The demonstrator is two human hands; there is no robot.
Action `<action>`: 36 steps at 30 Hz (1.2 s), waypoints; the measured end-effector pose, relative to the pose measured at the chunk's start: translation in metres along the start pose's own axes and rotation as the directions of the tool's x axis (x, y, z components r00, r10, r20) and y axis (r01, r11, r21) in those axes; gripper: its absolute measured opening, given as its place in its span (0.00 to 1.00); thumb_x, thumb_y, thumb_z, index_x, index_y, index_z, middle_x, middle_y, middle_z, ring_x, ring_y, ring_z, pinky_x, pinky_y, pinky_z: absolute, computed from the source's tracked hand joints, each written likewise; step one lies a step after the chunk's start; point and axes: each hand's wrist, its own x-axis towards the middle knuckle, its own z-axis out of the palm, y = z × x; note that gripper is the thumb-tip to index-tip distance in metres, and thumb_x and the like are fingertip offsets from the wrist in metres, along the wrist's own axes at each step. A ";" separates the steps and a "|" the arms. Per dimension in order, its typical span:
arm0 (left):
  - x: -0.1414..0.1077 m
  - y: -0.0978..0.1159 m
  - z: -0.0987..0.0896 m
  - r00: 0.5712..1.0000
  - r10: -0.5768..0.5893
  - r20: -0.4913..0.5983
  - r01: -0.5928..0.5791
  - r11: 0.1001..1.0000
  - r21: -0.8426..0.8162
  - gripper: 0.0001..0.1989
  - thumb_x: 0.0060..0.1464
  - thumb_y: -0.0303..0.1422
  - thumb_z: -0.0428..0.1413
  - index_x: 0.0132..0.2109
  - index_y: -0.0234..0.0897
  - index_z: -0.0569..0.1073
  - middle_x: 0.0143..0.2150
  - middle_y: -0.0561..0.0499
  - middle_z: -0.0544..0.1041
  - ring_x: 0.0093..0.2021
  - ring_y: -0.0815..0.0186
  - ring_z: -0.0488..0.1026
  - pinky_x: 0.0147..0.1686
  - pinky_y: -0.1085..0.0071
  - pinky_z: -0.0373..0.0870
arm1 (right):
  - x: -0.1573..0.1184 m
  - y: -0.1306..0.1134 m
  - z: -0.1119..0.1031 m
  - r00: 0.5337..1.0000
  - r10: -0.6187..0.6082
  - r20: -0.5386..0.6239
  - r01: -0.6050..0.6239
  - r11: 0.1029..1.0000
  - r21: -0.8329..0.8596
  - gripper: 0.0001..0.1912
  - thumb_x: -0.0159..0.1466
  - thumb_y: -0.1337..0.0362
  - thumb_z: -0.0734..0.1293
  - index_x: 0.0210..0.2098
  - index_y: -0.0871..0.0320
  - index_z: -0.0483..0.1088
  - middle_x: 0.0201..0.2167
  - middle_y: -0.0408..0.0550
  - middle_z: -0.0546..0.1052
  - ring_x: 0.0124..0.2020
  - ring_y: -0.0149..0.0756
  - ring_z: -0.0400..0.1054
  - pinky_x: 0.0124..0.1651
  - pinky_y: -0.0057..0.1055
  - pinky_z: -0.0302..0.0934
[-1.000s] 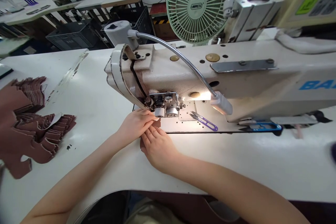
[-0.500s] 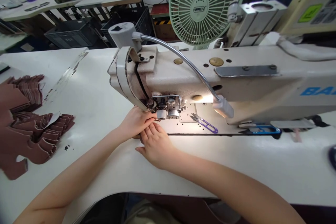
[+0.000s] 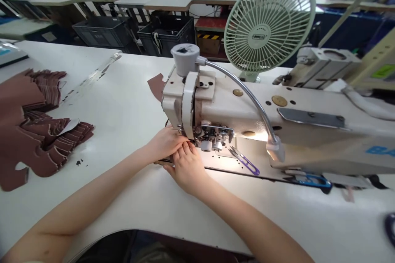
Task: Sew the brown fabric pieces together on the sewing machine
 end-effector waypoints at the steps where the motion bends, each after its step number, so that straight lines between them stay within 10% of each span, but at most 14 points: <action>1: 0.000 -0.001 0.002 1.000 0.005 -0.017 -0.005 1.000 0.005 0.11 0.57 0.23 0.49 0.37 0.36 0.76 0.36 0.50 0.77 0.41 0.65 0.71 0.46 0.68 0.61 | 0.001 0.001 0.001 1.000 -0.002 -0.006 0.002 1.000 -0.005 0.27 0.67 0.51 0.59 0.51 0.70 0.68 0.51 0.63 0.73 0.57 0.53 0.60 0.61 0.48 0.51; 20: -0.002 -0.009 0.002 0.994 0.007 -0.110 -0.012 0.999 -0.050 0.12 0.58 0.25 0.49 0.40 0.40 0.77 0.42 0.52 0.78 0.48 0.65 0.69 0.52 0.67 0.57 | -0.003 0.005 0.007 0.999 -0.027 -0.020 0.026 0.997 -0.066 0.25 0.68 0.55 0.57 0.56 0.69 0.63 0.55 0.67 0.68 0.59 0.52 0.59 0.59 0.49 0.52; 24: 0.009 -0.041 -0.003 0.944 -0.213 -0.254 0.208 0.977 -0.046 0.15 0.59 0.30 0.47 0.51 0.38 0.73 0.56 0.46 0.71 0.56 0.61 0.64 0.55 0.65 0.58 | -0.003 0.005 0.006 1.000 -0.010 -0.014 0.009 0.996 -0.083 0.29 0.69 0.57 0.55 0.64 0.68 0.52 0.65 0.64 0.54 0.66 0.49 0.47 0.60 0.48 0.52; 28: 0.012 -0.076 -0.008 0.923 -0.370 -0.109 0.369 0.929 -0.026 0.30 0.62 0.46 0.45 0.67 0.37 0.54 0.68 0.42 0.53 0.68 0.54 0.47 0.63 0.55 0.45 | -0.002 0.005 0.003 1.000 0.003 0.020 -0.002 0.997 -0.079 0.28 0.69 0.59 0.55 0.64 0.69 0.55 0.65 0.63 0.54 0.67 0.47 0.46 0.61 0.47 0.52; 36: -0.101 -0.032 0.004 0.947 -0.312 -0.072 0.318 0.943 0.096 0.35 0.52 0.56 0.52 0.59 0.34 0.67 0.57 0.36 0.65 0.63 0.48 0.54 0.61 0.50 0.48 | -0.034 -0.002 -0.020 0.994 -0.110 0.022 0.109 0.992 0.064 0.22 0.66 0.72 0.54 0.57 0.60 0.66 0.60 0.56 0.65 0.61 0.41 0.58 0.56 0.42 0.60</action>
